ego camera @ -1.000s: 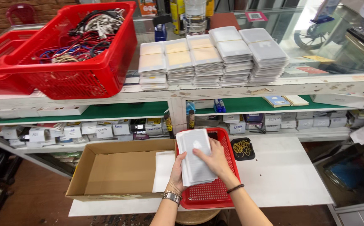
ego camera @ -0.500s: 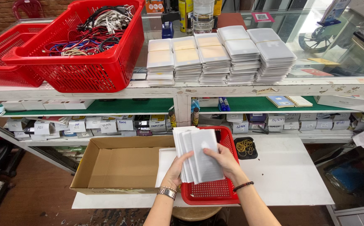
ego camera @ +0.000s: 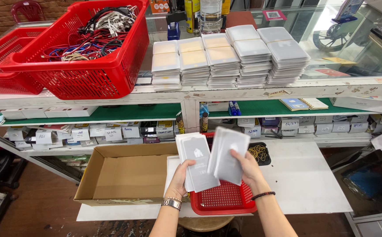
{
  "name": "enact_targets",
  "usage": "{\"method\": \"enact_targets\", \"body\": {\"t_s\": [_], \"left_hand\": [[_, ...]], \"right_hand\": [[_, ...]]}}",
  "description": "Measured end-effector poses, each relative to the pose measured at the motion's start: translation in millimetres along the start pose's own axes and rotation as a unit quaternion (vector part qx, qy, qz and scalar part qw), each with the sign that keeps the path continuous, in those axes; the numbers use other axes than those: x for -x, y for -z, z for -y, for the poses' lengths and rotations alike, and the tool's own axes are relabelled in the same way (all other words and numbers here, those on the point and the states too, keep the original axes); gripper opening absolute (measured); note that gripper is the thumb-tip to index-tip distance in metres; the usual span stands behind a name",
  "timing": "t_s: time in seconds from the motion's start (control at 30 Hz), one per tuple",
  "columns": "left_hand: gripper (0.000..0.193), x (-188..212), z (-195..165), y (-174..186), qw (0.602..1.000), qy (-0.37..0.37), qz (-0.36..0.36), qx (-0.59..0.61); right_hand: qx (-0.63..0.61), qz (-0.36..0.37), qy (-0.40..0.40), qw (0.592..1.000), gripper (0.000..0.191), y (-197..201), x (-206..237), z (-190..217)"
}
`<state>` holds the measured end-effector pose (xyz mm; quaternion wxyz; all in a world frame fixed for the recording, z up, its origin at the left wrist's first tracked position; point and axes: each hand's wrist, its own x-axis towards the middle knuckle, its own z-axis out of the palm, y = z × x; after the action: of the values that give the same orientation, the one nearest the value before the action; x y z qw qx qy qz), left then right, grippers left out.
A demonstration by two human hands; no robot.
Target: The person picks up boxed phones from a red basket, slides each box into a clear plastic sleeve, and stacks the sleeved boxes in the basket. They then place the finished stacks onto the shelf with other sleeved boxes.
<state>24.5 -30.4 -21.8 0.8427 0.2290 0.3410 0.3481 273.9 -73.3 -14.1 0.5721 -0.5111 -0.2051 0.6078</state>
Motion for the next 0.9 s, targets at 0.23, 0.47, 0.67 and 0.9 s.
{"method": "enact_targets", "body": {"t_s": [0.23,0.47,0.67,0.9], "left_hand": [[0.060,-3,-2,-2,0.994,0.006,-0.042,-0.102],[0.059,-2,-5,1,0.995,-0.041,-0.024,-0.091],[0.061,-4,-6,-1,1.000,-0.016,-0.025,0.008],[0.056,-7,-4,-7,0.989,-0.060,-0.029,-0.132]], "right_hand": [[0.118,0.069,-0.046,0.990,0.057,-6,-6,-12],[0.029,0.021,-0.027,0.999,0.056,-2,-1,0],[0.013,0.024,-0.048,0.998,0.058,-12,1,1],[0.044,0.074,-0.049,0.995,0.057,-6,1,-8]]}}
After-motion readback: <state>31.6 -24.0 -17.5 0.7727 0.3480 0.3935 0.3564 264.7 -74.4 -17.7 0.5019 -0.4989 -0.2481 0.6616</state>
